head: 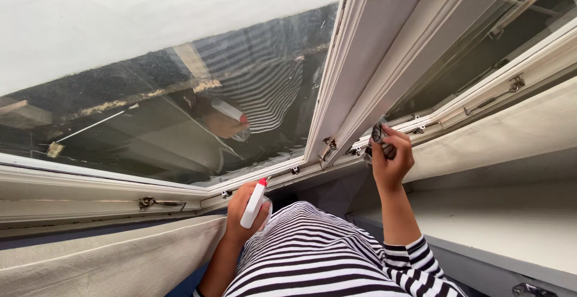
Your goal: The person cleans a skylight window from below using a spray bottle and a cloth. They repeatedly spray the glass and wipe the surface and frame in a systematic manner.
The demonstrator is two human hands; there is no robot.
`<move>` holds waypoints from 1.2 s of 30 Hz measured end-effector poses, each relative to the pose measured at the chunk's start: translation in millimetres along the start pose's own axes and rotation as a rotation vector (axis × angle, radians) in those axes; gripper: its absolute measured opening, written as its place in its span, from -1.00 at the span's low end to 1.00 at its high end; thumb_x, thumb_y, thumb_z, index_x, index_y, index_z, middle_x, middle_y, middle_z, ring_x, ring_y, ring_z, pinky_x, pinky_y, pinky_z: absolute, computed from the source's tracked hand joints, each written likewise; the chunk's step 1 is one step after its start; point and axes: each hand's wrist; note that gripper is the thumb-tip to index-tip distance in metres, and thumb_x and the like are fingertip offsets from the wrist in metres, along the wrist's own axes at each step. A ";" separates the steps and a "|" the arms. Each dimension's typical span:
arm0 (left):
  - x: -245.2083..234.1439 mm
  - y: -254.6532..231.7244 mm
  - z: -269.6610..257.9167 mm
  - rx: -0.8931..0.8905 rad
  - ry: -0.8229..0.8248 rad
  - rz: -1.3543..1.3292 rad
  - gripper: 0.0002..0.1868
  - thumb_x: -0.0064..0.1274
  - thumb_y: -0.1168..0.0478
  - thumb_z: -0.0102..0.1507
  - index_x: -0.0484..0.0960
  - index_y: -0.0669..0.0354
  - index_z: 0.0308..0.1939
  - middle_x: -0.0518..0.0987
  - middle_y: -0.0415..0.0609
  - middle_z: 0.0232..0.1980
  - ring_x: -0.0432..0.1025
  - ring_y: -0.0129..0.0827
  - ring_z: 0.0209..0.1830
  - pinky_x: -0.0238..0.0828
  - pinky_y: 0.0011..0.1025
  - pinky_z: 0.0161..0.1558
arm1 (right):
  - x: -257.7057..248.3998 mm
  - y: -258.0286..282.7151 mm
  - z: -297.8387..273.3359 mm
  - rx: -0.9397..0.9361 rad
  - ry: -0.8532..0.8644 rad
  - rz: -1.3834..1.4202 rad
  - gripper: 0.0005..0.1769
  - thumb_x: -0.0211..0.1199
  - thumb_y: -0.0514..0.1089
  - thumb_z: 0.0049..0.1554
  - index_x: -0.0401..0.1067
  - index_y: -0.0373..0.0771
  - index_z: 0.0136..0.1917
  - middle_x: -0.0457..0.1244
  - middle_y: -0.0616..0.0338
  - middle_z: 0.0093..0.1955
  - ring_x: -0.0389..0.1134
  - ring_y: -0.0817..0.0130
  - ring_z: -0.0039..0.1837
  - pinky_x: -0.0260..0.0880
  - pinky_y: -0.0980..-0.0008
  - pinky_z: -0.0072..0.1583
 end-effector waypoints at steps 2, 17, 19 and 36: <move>-2.5 2.6 1.3 0.011 0.006 -0.038 -0.75 0.20 0.35 0.13 0.54 0.28 -0.14 0.62 0.12 -0.03 0.55 -0.10 -0.10 0.48 -0.30 -0.04 | 6.9 2.5 -3.6 -0.143 -0.024 -0.025 -0.66 0.40 -0.38 0.12 0.26 -0.21 0.01 0.33 0.10 0.16 0.41 0.12 0.23 0.48 0.17 0.24; -43.8 14.6 1.1 -0.037 0.027 -0.062 -0.74 0.21 0.32 0.12 0.54 0.28 -0.15 0.62 0.13 -0.04 0.54 -0.09 -0.10 0.47 -0.29 -0.03 | 29.6 41.5 -0.9 -0.501 0.161 -0.616 -0.76 0.44 -0.28 0.13 0.40 -0.06 -0.08 0.35 0.38 0.20 0.34 0.24 0.18 0.27 0.22 0.18; -49.4 15.2 1.6 -0.037 0.029 -0.065 -0.75 0.21 0.33 0.12 0.54 0.28 -0.15 0.61 0.11 -0.05 0.53 -0.10 -0.11 0.47 -0.30 -0.03 | 33.3 47.6 6.6 -0.525 0.120 -0.660 -0.77 0.43 -0.30 0.13 0.40 -0.04 -0.09 0.35 0.40 0.19 0.33 0.26 0.17 0.27 0.23 0.18; -68.1 37.3 8.7 0.055 0.093 -0.068 -0.67 0.21 0.33 0.11 0.56 0.31 -0.07 0.62 0.14 -0.01 0.55 -0.09 -0.14 0.47 -0.32 -0.07 | 54.4 69.2 -20.9 0.130 -0.045 -0.201 -0.71 0.38 -0.28 0.08 0.35 -0.29 0.03 0.28 0.03 0.03 0.34 0.14 0.07 0.39 0.21 0.11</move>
Point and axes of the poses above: each hand's wrist, its own z-axis towards the middle knuckle, its own x-axis out of the palm, y = z × x
